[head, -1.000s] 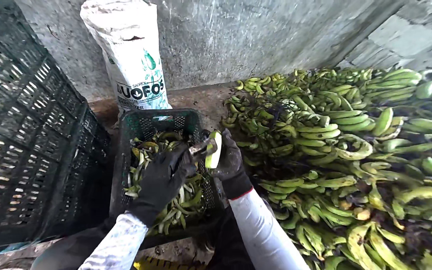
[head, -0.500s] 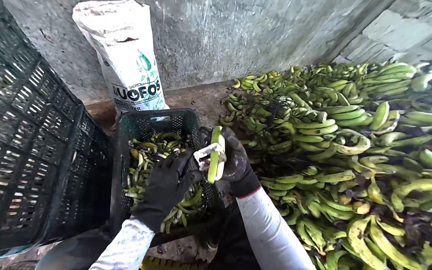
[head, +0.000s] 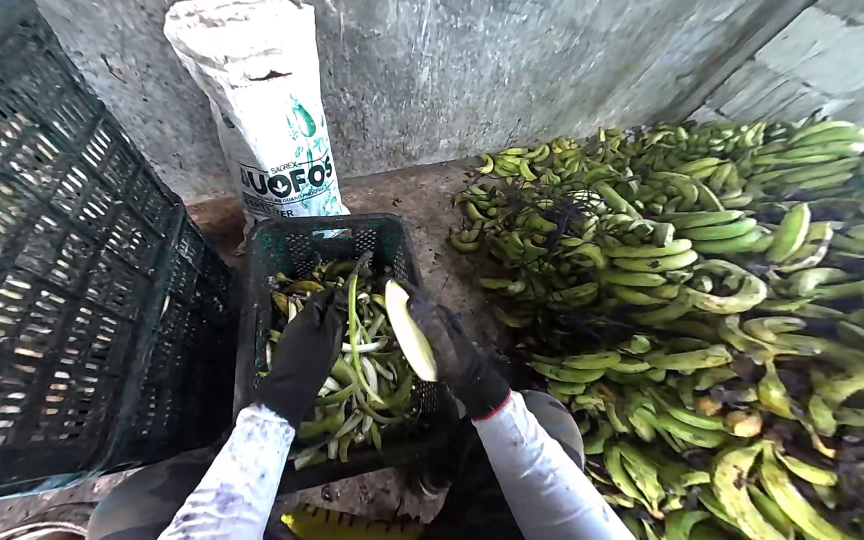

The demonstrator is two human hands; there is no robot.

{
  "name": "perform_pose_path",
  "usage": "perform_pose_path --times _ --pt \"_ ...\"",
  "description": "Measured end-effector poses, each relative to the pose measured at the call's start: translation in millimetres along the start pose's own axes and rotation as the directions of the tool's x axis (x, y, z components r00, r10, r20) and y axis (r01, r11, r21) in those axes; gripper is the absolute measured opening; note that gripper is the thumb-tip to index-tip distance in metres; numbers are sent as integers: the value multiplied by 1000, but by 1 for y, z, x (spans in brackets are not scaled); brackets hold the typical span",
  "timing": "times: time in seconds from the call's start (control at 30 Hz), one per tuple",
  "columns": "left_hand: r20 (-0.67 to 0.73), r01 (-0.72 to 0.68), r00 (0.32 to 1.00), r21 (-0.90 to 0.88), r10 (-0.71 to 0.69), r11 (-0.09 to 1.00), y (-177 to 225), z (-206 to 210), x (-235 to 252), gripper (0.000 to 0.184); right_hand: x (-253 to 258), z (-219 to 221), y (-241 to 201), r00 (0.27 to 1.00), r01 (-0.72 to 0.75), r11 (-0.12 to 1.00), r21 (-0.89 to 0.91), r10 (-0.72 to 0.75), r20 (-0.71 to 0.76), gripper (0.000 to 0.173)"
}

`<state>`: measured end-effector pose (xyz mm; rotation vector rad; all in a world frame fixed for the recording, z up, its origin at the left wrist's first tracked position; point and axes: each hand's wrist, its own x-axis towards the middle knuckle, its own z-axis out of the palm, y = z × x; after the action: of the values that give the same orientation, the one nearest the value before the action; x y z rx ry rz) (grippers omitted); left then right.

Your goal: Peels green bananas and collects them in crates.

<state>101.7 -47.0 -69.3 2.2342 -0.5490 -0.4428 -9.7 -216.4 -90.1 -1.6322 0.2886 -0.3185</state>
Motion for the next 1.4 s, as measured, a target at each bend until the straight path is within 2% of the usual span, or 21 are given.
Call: perform_pose_path --times 0.07,0.1,0.13,0.17,0.2,0.27,0.33,0.4,0.43,0.47,0.57,0.67,0.73,0.83,0.9,1.0,1.1,1.2,1.27,1.33,1.4 --pt "-9 -28 1000 39 29 999 -2 0 0 40 8 -7 7 993 -54 966 252 78 -89 45" --pt "-10 -62 998 55 63 997 -3 2 -1 42 13 -13 11 986 -90 878 470 146 -84 40" --pt "2 -117 993 73 117 990 -6 6 -2 44 18 -22 16 984 -125 745 655 179 -15 43" --pt "29 -190 982 95 188 977 -10 11 -3 46 21 -32 20 983 -159 632 759 171 63 48" --pt "54 -272 962 124 267 954 -15 17 -4 52 23 -41 24 982 -185 561 807 141 127 52" --pt "51 -443 896 173 441 880 -16 29 -11 65 23 -52 27 983 -186 513 838 94 161 48" --pt "5 -572 812 212 584 793 -13 41 -21 65 21 -56 31 982 -190 474 860 86 170 41" --pt "-13 -632 754 259 657 731 -8 51 -28 62 17 -53 29 981 -178 515 839 164 107 42" --pt "15 -622 766 271 643 735 -5 52 -29 61 15 -49 26 976 -189 560 807 197 92 44" --pt "76 -575 813 262 578 775 0 52 -30 60 12 -46 27 976 -204 607 768 192 107 42" --pt "181 -341 933 162 312 926 6 45 -19 55 9 -34 33 989 -147 749 646 88 123 33" --pt "60 -119 992 57 115 991 -8 33 3 43 10 -21 21 978 -206 748 631 136 158 40" --pt "-16 -46 999 -1 46 999 -15 18 8 39 9 -20 15 977 -213 740 638 157 144 41" --pt "-19 -73 997 -33 73 997 -18 1 3 45 12 -32 22 984 -175 738 651 108 142 40" --pt "86 -118 989 -21 120 993 -18 1 -5 49 17 -43 23 982 -174 708 684 78 169 42" --pt "266 -258 928 -44 261 965 -12 13 -25 59 19 -53 24 978 -198 686 700 96 183 40" --pt "293 -416 867 -18 403 909 -5 34 -37 59 16 -49 22 985 -169 741 650 112 128 35" --pt "283 -340 912 119 296 933 4 42 -31 62 12 -41 29 980 -199 731 652 137 146 35" --pt "180 -232 963 173 201 957 3 39 -18 58 10 -34 32 985 -170 780 603 117 128 36" --pt "49 -129 991 154 123 980 -9 26 -1 52 7 -30 31 986 -160 804 572 101 133 33" --pt "-42 -77 996 54 79 996 -24 8 12 48 3 -29 30 988 -154 808 569 119 98 30"
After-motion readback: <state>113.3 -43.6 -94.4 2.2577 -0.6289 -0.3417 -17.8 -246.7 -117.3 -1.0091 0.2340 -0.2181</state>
